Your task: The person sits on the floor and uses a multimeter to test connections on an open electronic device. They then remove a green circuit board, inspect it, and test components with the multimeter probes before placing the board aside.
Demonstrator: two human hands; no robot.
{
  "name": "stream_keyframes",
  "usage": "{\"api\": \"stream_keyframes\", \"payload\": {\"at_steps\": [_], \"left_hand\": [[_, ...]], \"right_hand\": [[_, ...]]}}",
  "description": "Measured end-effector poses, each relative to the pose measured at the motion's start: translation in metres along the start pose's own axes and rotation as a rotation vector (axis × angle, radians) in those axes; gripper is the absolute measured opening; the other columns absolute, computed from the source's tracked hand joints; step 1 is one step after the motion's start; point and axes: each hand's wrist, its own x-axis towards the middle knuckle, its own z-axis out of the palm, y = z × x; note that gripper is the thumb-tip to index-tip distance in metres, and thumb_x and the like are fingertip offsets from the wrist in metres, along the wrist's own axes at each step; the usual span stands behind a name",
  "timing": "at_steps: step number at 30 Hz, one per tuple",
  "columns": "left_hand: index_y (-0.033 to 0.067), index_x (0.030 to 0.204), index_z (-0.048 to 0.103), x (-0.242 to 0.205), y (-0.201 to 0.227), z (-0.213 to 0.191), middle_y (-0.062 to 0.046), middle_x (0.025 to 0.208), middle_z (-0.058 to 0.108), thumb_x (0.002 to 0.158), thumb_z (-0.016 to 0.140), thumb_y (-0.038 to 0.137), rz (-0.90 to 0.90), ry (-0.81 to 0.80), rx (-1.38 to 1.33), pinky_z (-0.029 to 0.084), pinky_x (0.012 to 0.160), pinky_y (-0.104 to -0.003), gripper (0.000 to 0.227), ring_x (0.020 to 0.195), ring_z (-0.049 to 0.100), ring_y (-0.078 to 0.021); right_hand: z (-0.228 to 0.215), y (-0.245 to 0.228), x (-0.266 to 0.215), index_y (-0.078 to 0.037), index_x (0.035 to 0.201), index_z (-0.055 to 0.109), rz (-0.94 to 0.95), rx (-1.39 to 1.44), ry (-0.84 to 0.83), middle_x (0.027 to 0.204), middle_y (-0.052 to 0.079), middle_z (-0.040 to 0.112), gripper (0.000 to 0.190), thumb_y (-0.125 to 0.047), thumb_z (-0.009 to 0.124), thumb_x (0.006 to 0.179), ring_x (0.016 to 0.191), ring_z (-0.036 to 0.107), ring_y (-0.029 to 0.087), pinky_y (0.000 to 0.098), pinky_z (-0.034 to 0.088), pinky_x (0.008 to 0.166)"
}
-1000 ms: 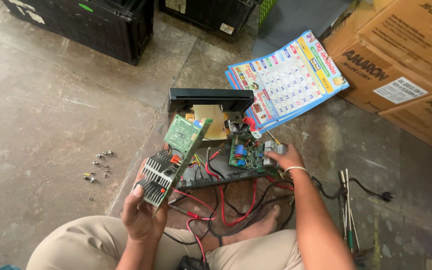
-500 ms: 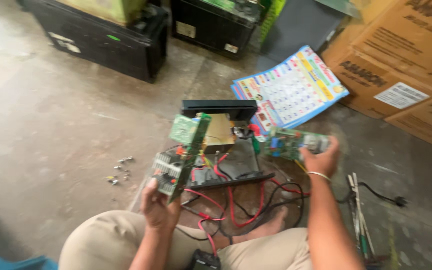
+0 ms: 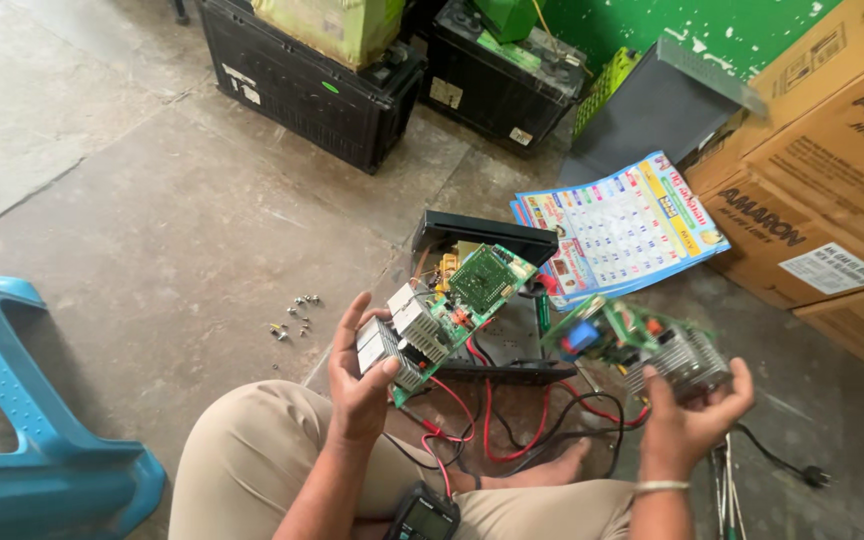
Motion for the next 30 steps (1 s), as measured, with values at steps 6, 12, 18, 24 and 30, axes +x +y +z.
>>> {"api": "stream_keyframes", "payload": {"at_steps": [6, 12, 18, 24, 30], "left_hand": [[-0.0023, 0.157, 0.036, 0.001, 0.015, 0.008, -0.014, 0.129, 0.059, 0.069, 0.083, 0.024, 0.028, -0.024, 0.059, 0.051, 0.101, -0.035, 0.103, 0.116, 0.063, -0.0235], [-0.0008, 0.158, 0.036, 0.001, 0.016, 0.008, -0.014, 0.129, 0.059, 0.070, 0.083, 0.025, 0.053, -0.036, 0.094, 0.050, 0.102, -0.035, 0.103, 0.117, 0.062, -0.0232], [-0.0013, 0.158, 0.036, 0.003, 0.005, 0.004, -0.013, 0.130, 0.058, 0.071, 0.081, 0.021, 0.039, -0.021, 0.069, 0.048, 0.105, -0.035, 0.100, 0.117, 0.061, -0.0231], [-0.0024, 0.157, 0.037, 0.006, -0.005, -0.001, -0.013, 0.130, 0.058, 0.073, 0.078, 0.016, 0.043, 0.000, 0.059, 0.046, 0.107, -0.036, 0.095, 0.118, 0.061, -0.0226], [-0.0034, 0.152, 0.042, 0.006, -0.016, -0.009, -0.013, 0.128, 0.058, 0.075, 0.076, 0.010, 0.020, 0.089, 0.044, 0.047, 0.105, -0.037, 0.085, 0.117, 0.062, -0.0237]], "right_hand": [[0.003, -0.022, -0.016, -0.008, 0.157, 0.027, -0.079, -0.036, -0.062, 0.149, 0.015, 0.046, 0.095, -0.004, 0.085, 0.081, 0.133, 0.055, 0.023, 0.0360, 0.050, 0.111], [0.007, -0.026, -0.014, -0.008, 0.162, 0.024, -0.144, -0.051, -0.097, 0.150, 0.016, 0.043, 0.103, -0.012, 0.088, 0.080, 0.136, 0.052, 0.024, 0.0378, 0.048, 0.117], [0.008, -0.029, -0.019, -0.006, 0.164, 0.020, -0.180, -0.057, -0.123, 0.152, 0.016, 0.038, 0.109, -0.015, 0.088, 0.080, 0.137, 0.048, 0.024, 0.0390, 0.044, 0.121], [0.012, -0.036, -0.020, -0.007, 0.164, 0.019, -0.237, -0.028, -0.161, 0.152, 0.016, 0.039, 0.109, -0.015, 0.088, 0.080, 0.136, 0.048, 0.023, 0.0401, 0.045, 0.121], [0.013, -0.037, -0.023, -0.007, 0.164, 0.019, -0.260, -0.017, -0.183, 0.150, 0.016, 0.041, 0.109, -0.018, 0.088, 0.080, 0.134, 0.050, 0.023, 0.0400, 0.046, 0.119]]}}
